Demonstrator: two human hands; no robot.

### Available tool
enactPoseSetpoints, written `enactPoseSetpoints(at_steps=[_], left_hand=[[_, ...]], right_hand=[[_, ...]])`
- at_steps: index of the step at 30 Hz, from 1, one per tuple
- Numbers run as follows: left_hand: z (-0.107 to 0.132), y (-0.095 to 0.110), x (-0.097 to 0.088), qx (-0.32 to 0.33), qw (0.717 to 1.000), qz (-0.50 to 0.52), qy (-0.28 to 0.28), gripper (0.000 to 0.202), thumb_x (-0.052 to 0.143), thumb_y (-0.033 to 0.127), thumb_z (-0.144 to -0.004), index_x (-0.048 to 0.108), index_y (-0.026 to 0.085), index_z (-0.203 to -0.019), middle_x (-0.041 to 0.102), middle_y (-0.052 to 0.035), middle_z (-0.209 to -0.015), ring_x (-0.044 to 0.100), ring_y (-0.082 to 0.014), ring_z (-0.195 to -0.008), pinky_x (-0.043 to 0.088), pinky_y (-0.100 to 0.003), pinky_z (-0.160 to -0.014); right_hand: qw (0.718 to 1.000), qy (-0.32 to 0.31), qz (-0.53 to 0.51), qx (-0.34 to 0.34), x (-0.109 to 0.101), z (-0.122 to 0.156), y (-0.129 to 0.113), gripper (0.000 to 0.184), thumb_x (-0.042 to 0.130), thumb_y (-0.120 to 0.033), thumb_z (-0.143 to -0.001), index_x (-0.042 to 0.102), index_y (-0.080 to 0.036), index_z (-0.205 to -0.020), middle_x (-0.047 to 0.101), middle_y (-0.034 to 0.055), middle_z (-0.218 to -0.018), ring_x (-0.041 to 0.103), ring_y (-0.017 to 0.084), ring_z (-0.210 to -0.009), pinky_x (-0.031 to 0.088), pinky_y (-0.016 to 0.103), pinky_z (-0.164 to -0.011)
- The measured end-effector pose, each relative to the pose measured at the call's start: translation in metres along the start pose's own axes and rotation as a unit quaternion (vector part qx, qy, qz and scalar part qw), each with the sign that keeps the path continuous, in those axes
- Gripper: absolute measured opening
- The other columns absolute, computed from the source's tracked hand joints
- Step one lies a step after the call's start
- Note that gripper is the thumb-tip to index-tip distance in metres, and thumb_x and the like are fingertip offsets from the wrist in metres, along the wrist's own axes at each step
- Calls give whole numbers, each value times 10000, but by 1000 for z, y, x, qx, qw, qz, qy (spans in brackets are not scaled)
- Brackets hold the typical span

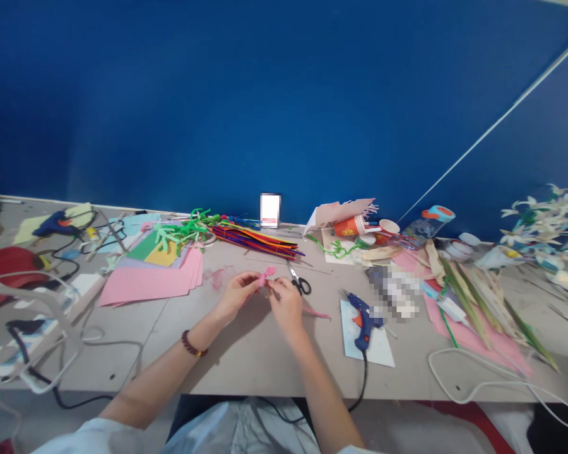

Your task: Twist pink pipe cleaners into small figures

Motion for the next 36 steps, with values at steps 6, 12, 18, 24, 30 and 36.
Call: enactPoseSetpoints(at_steps=[6, 12, 18, 24, 30, 36], left_hand=[[1, -4, 5, -28, 998, 59, -23, 293, 761, 370, -628, 668, 136, -778, 618, 5, -640, 514, -67, -523, 422, -180, -523], [4, -20, 15, -135, 967, 213, -40, 224, 800, 246, -592, 640, 120, -683, 596, 6, -619, 540, -67, -536, 445, -178, -540], [3, -21, 16, -140, 960, 235, -59, 216, 799, 229, -607, 636, 101, -668, 576, 12, -589, 504, -43, -496, 422, -153, -500], [2, -21, 15, -138, 961, 233, -50, 196, 796, 209, -609, 644, 99, -666, 576, 16, -571, 496, -36, -471, 417, -140, -468], [2, -22, 7, -158, 967, 199, -5, 109, 758, 133, -645, 656, 99, -664, 636, -7, -584, 576, -70, -501, 486, -165, -542], [4, -26, 10, -157, 970, 187, -5, 114, 750, 138, -661, 644, 97, -666, 652, -16, -580, 605, -88, -512, 515, -194, -597]], right_hand=[[1000, 18, 3, -11, 0, 3, -9, 262, 458, -252, -882, 705, -213, -960, 648, 65, -846, 607, 173, -781, 473, 284, -732], [999, 13, -17, -40, 1, 4, -16, 279, 449, -219, -886, 704, -242, -998, 677, 60, -873, 607, 183, -847, 476, 300, -776], [997, 17, -56, -47, -1, 6, -14, 273, 460, -210, -881, 711, -243, -983, 676, 55, -823, 600, 180, -797, 479, 304, -736], [995, 19, -97, -31, -2, 6, -9, 253, 480, -218, -873, 720, -240, -952, 684, 56, -832, 613, 180, -787, 486, 303, -727], [995, 46, -91, -18, -7, 5, -3, 230, 493, -229, -869, 716, -223, -924, 682, 55, -823, 618, 174, -767, 490, 299, -711], [993, 70, -95, -24, -10, 9, 1, 180, 530, -210, -844, 706, -213, -879, 666, 48, -795, 608, 166, -735, 487, 286, -677]])
Point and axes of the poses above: each hand's wrist, its own z-axis away from the middle knuckle, its own x-axis out of the palm, y = z × x, the point moved 9 cm from there along -z, towards the middle knuckle
